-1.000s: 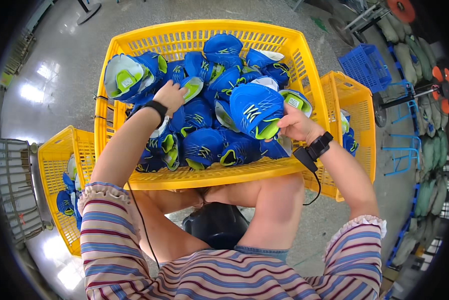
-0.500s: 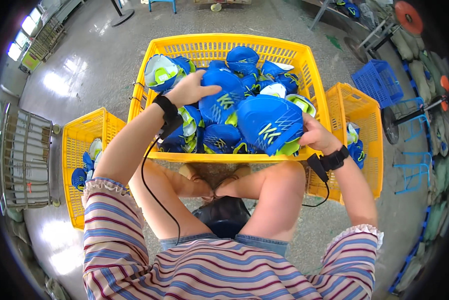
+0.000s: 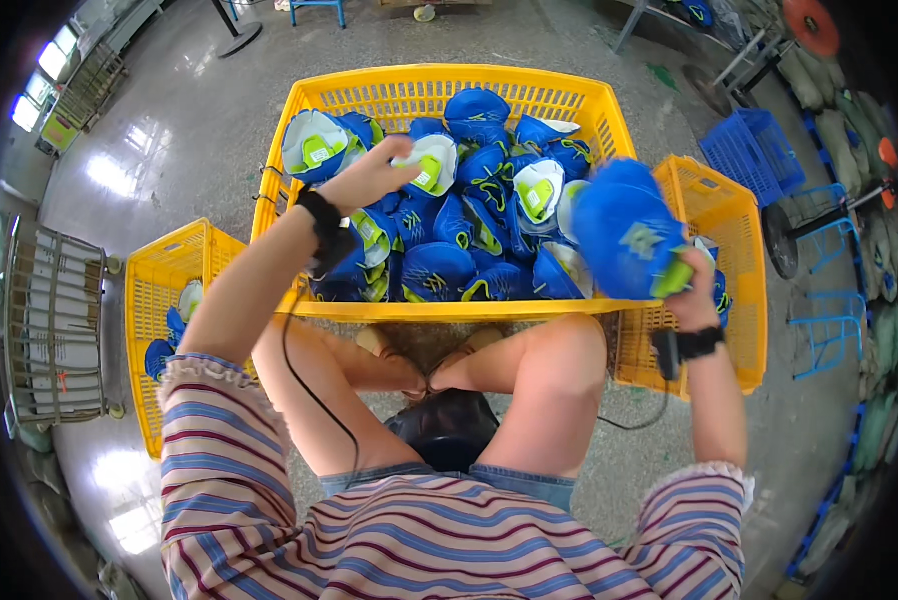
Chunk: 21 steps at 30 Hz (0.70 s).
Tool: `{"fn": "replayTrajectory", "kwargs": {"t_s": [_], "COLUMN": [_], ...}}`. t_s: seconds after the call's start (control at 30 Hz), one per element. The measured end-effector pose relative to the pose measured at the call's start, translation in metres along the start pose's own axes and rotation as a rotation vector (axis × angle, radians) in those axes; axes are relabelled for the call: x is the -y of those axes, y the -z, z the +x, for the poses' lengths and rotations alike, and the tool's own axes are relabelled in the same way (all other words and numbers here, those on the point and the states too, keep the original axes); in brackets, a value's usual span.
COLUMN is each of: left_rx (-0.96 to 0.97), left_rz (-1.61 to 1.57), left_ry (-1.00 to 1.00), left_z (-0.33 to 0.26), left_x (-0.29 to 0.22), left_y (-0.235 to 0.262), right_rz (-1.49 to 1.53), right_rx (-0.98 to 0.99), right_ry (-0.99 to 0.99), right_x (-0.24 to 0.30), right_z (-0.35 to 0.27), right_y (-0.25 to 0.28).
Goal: The person sits on a low stool and sorts blue and green shoes from a central yellow crate into two adjacent yellow crates. They pick up pairs of shoes, briefly inspect them, and place them into the left or right crate, continuing this process until the central crate is empty.
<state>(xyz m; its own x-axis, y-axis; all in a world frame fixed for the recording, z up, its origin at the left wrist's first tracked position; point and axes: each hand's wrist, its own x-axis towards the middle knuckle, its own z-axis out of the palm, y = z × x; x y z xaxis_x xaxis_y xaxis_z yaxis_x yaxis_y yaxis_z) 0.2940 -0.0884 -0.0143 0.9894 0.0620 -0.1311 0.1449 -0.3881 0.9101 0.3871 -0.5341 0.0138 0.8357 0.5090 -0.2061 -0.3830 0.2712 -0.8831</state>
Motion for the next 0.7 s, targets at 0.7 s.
{"fn": "replayTrajectory", "kwargs": {"t_s": [0.7], "left_rx": [0.276], "left_rz": [0.462], "left_ry": [-0.002], "left_z": [0.013], "left_x": [0.158], "left_y": [0.028], "right_rz": [-1.34], "right_rx": [0.186], "right_ry": [-0.089], "right_x": [0.046], "right_z": [-0.012], "right_y": [0.026]}}
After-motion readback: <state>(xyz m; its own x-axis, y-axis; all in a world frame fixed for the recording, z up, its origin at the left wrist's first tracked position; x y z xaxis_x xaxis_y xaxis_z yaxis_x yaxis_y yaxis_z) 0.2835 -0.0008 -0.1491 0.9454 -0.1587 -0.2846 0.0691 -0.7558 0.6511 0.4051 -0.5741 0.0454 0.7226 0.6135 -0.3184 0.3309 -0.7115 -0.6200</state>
